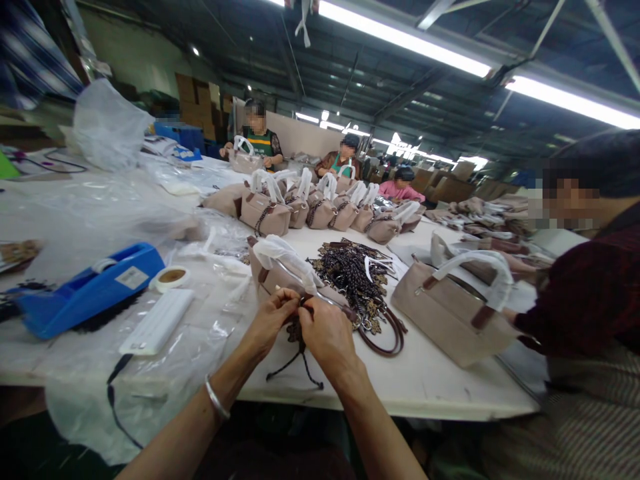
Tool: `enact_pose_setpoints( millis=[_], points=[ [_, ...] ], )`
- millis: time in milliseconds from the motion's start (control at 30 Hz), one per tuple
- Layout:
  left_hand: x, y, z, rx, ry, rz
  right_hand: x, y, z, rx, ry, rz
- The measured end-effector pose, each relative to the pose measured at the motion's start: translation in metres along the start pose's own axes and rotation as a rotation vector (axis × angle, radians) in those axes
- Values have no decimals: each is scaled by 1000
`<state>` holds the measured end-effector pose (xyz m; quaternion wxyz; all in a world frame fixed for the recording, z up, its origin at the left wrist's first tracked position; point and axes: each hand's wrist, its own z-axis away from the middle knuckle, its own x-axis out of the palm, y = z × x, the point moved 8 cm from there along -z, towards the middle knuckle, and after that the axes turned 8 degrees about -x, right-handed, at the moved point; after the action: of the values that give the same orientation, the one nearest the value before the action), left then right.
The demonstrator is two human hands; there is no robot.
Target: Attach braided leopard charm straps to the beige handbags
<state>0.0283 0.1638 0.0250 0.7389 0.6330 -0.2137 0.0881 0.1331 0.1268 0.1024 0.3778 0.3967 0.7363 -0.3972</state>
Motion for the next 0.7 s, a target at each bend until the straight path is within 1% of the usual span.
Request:
enact_pose_setpoints(
  millis=[67, 133, 200, 267, 333, 467, 600, 700],
  points=[
    [-2, 0, 1, -8, -18, -30, -1, 2, -3, 3, -13, -35],
    [-7, 1, 1, 11, 4, -147, -1, 4, -3, 6, -29, -106],
    [-11, 5, 1, 65, 47, -329, 0, 8, -2, 25, -44, -168],
    [-12, 10, 2, 127, 73, -484, 1, 10, -1, 41, -49, -201],
    [-10, 14, 3, 168, 78, -554, 1, 12, 0, 42, -41, -225],
    [-7, 18, 8, 214, 81, -526, 3, 13, 2, 44, -6, -281],
    [-3, 21, 14, 276, 83, -487, 5, 14, 6, 81, 41, -299],
    [-1, 19, 14, 299, 72, -484, 5, 12, 9, 89, 77, -293]
  ],
)
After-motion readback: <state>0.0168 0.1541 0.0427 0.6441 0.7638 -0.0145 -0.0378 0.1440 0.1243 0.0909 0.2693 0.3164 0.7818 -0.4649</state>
